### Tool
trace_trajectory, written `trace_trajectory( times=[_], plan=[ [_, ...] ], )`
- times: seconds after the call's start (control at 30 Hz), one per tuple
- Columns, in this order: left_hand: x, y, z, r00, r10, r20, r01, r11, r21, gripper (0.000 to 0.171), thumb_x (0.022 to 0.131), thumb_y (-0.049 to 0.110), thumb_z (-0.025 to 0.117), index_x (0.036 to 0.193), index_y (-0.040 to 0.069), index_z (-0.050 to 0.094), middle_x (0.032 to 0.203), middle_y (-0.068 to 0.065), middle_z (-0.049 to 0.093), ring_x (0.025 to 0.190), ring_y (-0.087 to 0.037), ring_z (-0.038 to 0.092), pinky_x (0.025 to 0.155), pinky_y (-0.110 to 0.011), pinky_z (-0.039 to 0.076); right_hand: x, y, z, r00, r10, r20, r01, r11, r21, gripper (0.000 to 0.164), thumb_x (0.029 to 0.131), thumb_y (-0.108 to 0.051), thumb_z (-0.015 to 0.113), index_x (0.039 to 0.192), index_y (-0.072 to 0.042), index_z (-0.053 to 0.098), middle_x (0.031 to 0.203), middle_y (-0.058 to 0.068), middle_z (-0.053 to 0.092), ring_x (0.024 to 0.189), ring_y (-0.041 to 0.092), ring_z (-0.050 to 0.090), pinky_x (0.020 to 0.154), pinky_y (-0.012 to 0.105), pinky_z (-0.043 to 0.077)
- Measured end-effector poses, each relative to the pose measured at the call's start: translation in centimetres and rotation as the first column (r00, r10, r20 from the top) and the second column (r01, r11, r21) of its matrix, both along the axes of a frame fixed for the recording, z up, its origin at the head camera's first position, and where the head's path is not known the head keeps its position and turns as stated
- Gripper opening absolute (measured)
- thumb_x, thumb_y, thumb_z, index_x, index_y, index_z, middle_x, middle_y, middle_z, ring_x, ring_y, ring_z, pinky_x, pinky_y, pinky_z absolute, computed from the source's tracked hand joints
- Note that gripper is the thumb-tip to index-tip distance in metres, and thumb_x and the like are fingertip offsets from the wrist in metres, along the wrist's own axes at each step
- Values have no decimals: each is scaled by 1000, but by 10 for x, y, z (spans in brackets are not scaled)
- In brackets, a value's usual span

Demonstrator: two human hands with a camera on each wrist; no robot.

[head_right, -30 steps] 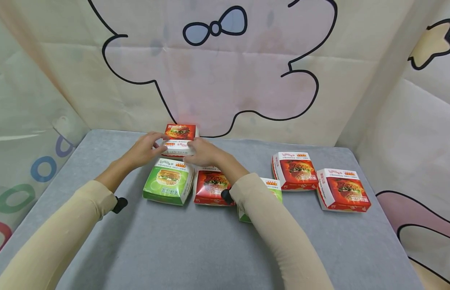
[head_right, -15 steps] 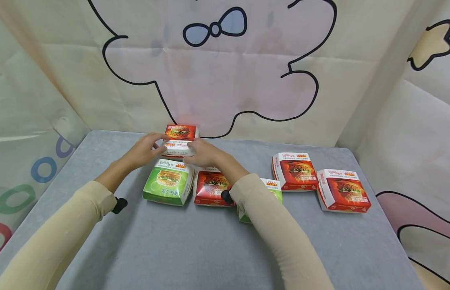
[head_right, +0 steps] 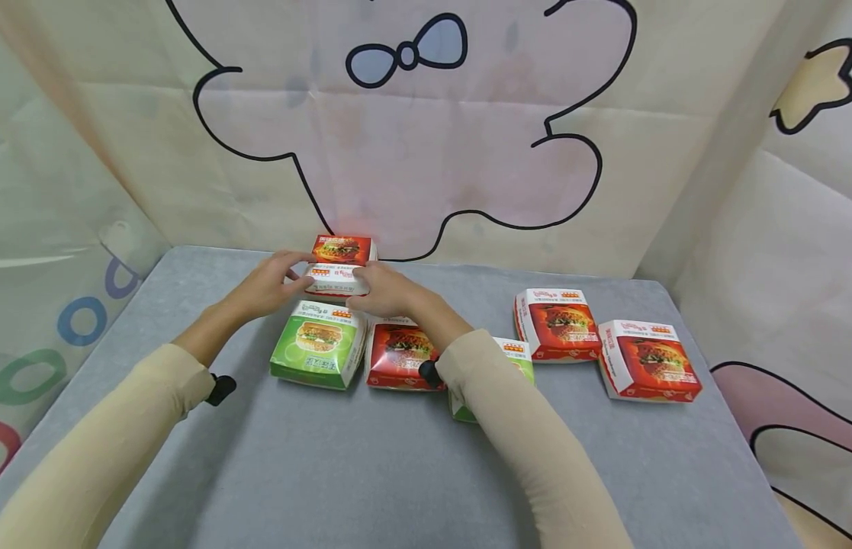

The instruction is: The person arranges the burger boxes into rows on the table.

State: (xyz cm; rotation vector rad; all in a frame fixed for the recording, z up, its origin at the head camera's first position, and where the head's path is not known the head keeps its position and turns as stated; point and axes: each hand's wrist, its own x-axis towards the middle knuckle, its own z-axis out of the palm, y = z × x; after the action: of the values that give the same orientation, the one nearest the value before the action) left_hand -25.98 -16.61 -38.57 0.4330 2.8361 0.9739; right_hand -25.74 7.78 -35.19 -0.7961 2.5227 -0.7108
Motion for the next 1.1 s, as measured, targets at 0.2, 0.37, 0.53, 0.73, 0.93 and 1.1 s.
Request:
trace_trajectory(
  times=[0.2,0.37,0.53,0.73,0.93,1.1],
  plan=[
    [10,-9,2,990,47,-134,-43,998,38,42,100,22,60,138,5,55,140,-17,49,114,-35,56,88,-54,49,4,9,3,1000,5,-29,-4,1000,23,66,99,-30,59,153,-1,33,157,14,35,145,26,30,117,40,28],
    [19,-11,6,980,-22,-196,29,999,33,37,97,22,66,130,5,61,130,-15,57,107,-31,59,85,-50,50,13,11,4,995,66,-70,-62,996,58,65,99,-30,59,153,-3,36,156,15,36,146,28,30,117,42,26],
    [29,-11,9,973,-190,-132,195,980,25,41,93,25,71,128,5,63,127,-14,63,106,-30,61,85,-50,51,26,9,5,988,129,-86,-124,990,62,63,98,-29,60,152,-4,39,155,16,38,145,30,32,117,44,28],
    [36,-8,9,946,-322,-28,323,945,46,51,88,28,77,133,11,63,135,-7,61,125,-28,55,101,-56,44,37,5,5,975,192,-116,-185,980,67,61,97,-27,63,151,-8,42,150,12,44,138,25,41,111,43,37],
    [36,-8,6,938,-347,1,347,937,41,37,88,22,77,123,11,70,130,-6,65,124,-27,56,98,-55,46,46,3,5,978,159,-133,-141,981,133,62,96,-32,65,151,-16,43,151,8,43,130,24,49,107,44,42],
    [37,-8,7,948,-317,2,317,948,7,35,88,26,77,119,11,71,127,-7,67,121,-27,58,99,-54,46,51,1,4,963,183,-199,-146,971,189,61,96,-36,64,151,-19,43,152,7,43,133,22,47,109,51,36]
  ],
)
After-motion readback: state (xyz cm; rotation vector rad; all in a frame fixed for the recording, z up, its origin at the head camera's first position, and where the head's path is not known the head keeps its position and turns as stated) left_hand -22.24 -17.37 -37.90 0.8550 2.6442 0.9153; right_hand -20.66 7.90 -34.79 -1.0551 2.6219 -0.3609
